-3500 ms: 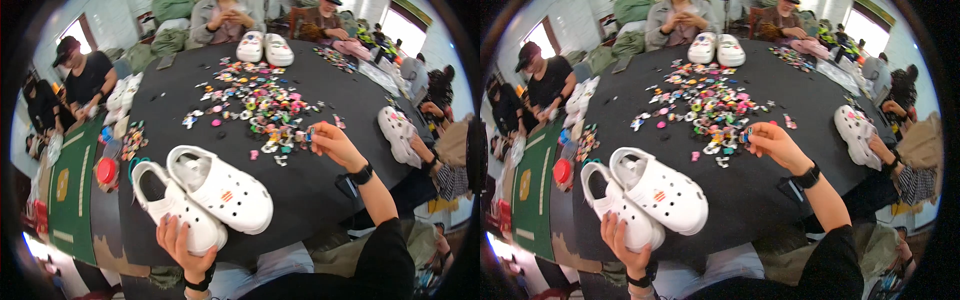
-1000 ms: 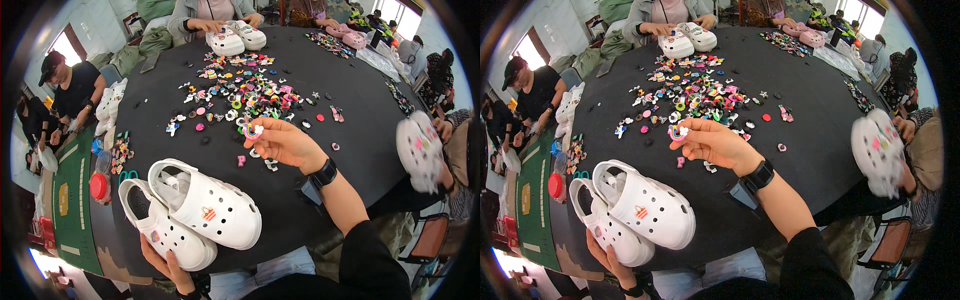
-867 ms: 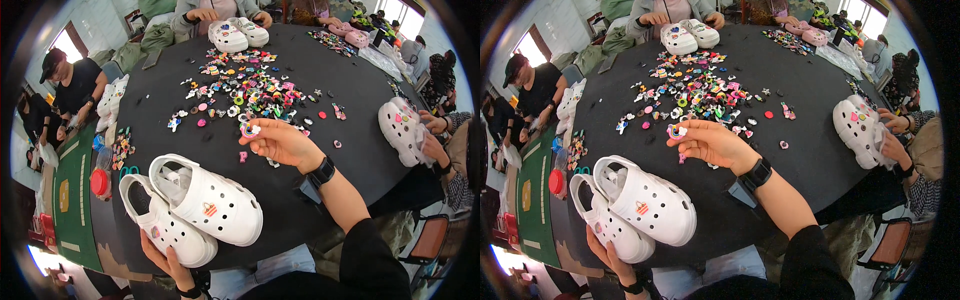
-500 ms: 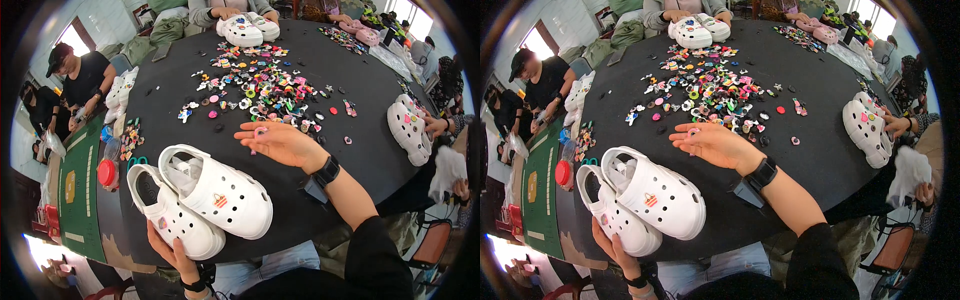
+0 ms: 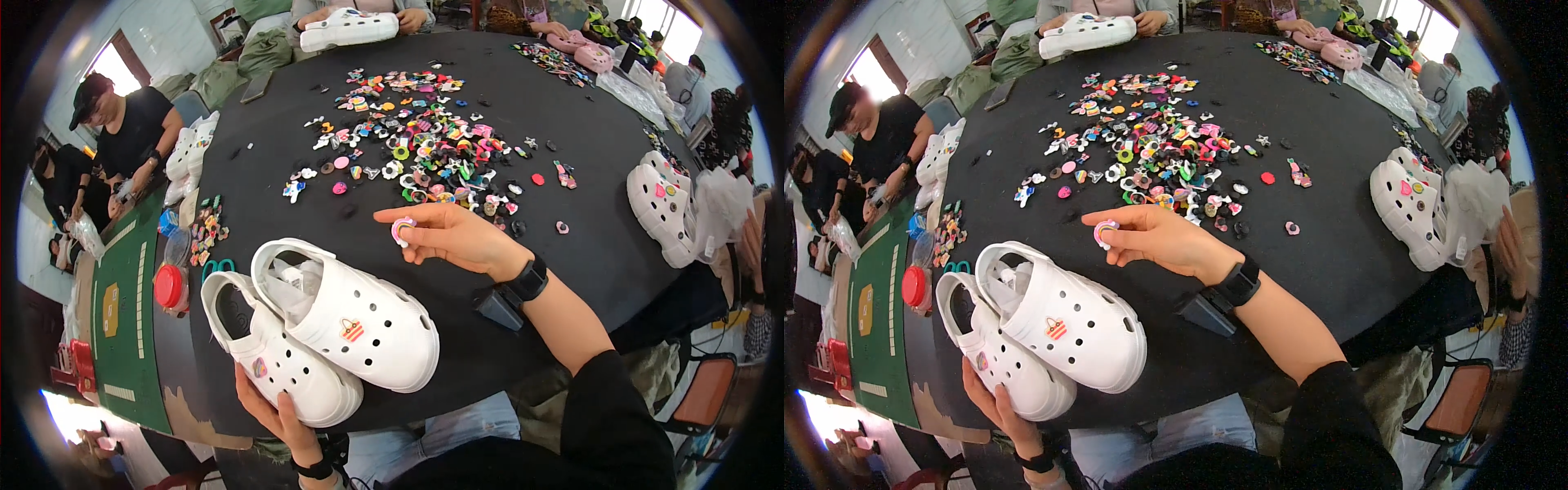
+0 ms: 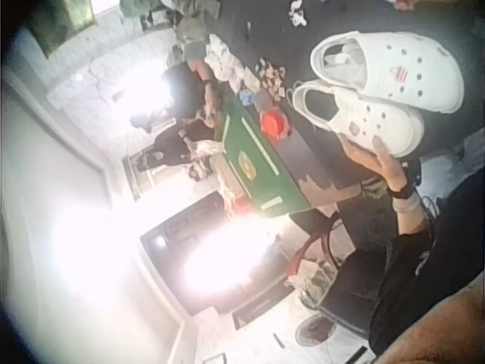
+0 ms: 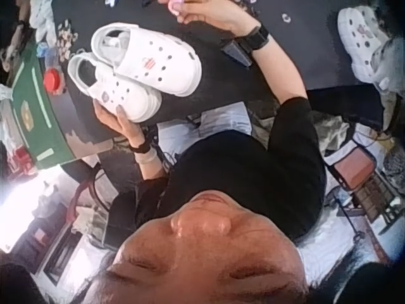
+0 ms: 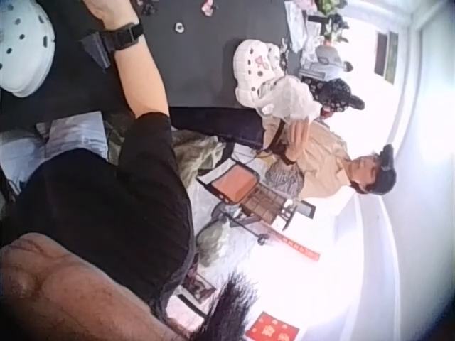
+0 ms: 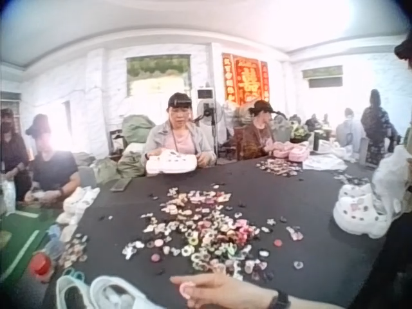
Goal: Applying decorative charms to white foam clogs.
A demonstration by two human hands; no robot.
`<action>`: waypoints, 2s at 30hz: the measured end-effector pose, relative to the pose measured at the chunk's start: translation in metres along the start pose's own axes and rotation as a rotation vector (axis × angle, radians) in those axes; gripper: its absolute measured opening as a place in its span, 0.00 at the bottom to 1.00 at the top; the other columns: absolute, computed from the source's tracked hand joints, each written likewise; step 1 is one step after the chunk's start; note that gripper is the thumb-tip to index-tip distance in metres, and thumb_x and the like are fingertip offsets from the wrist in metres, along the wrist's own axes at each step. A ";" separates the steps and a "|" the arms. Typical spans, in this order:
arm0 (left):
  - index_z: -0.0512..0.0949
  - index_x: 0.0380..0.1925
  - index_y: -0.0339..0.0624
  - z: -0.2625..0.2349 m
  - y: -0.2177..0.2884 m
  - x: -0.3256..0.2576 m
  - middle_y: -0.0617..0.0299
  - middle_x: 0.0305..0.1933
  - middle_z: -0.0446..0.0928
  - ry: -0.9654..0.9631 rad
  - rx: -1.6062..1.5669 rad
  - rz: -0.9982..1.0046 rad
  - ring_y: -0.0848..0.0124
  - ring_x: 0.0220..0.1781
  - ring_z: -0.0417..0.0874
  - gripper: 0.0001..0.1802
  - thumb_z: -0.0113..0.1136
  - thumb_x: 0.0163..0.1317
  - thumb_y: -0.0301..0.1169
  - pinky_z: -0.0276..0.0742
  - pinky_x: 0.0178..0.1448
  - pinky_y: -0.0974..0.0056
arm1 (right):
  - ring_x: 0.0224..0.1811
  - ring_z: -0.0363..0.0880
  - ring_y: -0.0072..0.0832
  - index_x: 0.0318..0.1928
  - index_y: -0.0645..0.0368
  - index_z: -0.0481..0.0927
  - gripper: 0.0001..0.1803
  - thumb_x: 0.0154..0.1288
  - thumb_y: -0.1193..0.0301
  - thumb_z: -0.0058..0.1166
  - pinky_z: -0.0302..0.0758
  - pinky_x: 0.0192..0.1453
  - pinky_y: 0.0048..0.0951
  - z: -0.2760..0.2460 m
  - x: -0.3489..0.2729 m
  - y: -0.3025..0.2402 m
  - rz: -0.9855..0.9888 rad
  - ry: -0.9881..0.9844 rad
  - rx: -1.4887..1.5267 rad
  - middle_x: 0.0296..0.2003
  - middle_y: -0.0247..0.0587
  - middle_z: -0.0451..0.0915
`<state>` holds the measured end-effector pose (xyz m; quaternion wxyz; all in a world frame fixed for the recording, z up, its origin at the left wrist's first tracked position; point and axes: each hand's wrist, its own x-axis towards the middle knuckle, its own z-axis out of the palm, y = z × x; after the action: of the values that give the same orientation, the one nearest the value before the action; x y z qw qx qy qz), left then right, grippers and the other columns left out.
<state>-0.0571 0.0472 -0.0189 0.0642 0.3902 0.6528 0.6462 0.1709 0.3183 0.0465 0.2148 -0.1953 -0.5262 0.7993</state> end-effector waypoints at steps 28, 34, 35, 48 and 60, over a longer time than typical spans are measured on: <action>0.56 0.69 0.30 -0.003 0.000 0.002 0.47 0.71 0.57 -0.037 0.095 -0.002 0.57 0.71 0.59 0.43 0.56 0.60 0.46 0.51 0.73 0.53 | 0.32 0.81 0.20 0.39 0.61 0.85 0.11 0.57 0.70 0.66 0.78 0.38 0.23 0.059 0.000 0.006 -0.293 0.067 -0.711 0.30 0.39 0.84; 0.59 0.66 0.29 0.004 0.027 0.008 0.41 0.69 0.60 -0.096 -0.073 -0.036 0.50 0.66 0.66 0.38 0.58 0.64 0.42 0.60 0.69 0.46 | 0.29 0.83 0.26 0.34 0.60 0.85 0.09 0.55 0.69 0.66 0.77 0.34 0.24 0.058 0.009 0.013 -0.385 0.058 -0.816 0.28 0.40 0.82; 0.60 0.66 0.29 0.006 0.027 0.008 0.42 0.68 0.61 -0.095 -0.013 -0.020 0.50 0.67 0.65 0.37 0.57 0.65 0.42 0.59 0.69 0.47 | 0.29 0.83 0.26 0.32 0.61 0.84 0.08 0.55 0.69 0.66 0.77 0.34 0.26 0.058 0.008 0.011 -0.365 0.075 -0.791 0.27 0.40 0.82; 0.62 0.66 0.30 0.011 0.040 0.007 0.42 0.68 0.63 -0.087 0.042 0.059 0.49 0.68 0.64 0.36 0.53 0.67 0.45 0.56 0.70 0.47 | 0.30 0.80 0.27 0.28 0.64 0.84 0.10 0.51 0.68 0.67 0.75 0.35 0.27 0.055 0.019 0.017 -0.254 -0.013 -0.548 0.29 0.40 0.82; 0.64 0.65 0.31 0.004 0.037 0.007 0.41 0.66 0.64 -0.080 0.010 0.003 0.50 0.67 0.66 0.33 0.54 0.66 0.42 0.59 0.69 0.49 | 0.48 0.73 0.26 0.39 0.55 0.81 0.15 0.55 0.62 0.68 0.77 0.41 0.25 0.040 0.027 0.031 -0.341 -0.092 -0.714 0.41 0.35 0.74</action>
<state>-0.0438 0.0491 0.0165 0.0873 0.4169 0.6524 0.6269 0.1228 0.2916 0.0309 0.2392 -0.1315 -0.8049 0.5269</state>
